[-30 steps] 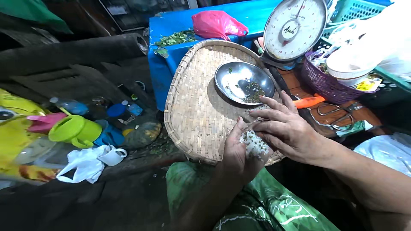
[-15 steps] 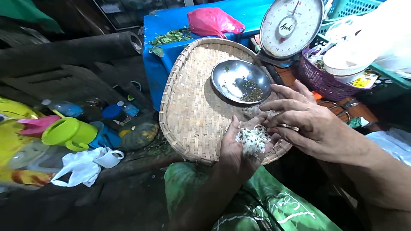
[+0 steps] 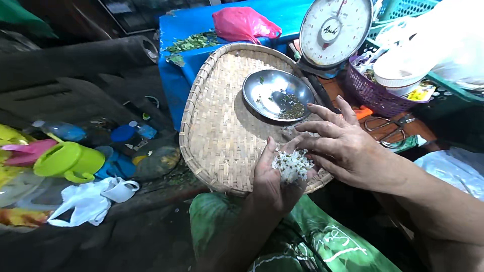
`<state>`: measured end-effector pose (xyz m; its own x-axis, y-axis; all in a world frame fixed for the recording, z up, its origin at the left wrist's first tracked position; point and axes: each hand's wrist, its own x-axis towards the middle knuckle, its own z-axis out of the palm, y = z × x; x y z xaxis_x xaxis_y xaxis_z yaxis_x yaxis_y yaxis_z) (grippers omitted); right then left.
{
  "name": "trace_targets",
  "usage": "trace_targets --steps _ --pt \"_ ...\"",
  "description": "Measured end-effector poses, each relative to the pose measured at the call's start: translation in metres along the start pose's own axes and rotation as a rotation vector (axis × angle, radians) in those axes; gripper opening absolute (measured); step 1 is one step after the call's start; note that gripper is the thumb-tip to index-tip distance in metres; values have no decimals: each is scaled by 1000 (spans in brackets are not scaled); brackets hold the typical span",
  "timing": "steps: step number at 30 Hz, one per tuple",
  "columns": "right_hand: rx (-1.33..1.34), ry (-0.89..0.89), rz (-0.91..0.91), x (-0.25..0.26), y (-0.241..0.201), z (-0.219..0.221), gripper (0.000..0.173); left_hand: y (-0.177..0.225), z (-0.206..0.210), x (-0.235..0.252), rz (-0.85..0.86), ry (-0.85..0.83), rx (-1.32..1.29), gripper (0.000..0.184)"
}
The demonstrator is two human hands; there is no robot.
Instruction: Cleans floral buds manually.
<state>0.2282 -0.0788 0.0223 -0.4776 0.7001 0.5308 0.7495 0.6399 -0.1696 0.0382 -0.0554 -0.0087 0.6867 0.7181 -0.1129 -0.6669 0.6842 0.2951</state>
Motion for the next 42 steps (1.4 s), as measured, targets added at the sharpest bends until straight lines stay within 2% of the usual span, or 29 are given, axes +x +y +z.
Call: trace_targets --steps 9,18,30,35,42 --pt "-1 46 -8 1 -1 3 24 -1 -3 1 31 -34 -20 69" --pt "-40 11 -18 0 -2 13 23 -2 -4 1 26 -75 40 67" --pt "-93 -5 50 1 8 5 27 -1 1 2 -14 40 -1 70" --pt "-123 8 47 1 8 1 27 0 0 3 -22 10 -8 72" --pt "13 -36 -7 -1 -4 1 28 0 -3 1 19 -76 49 72"
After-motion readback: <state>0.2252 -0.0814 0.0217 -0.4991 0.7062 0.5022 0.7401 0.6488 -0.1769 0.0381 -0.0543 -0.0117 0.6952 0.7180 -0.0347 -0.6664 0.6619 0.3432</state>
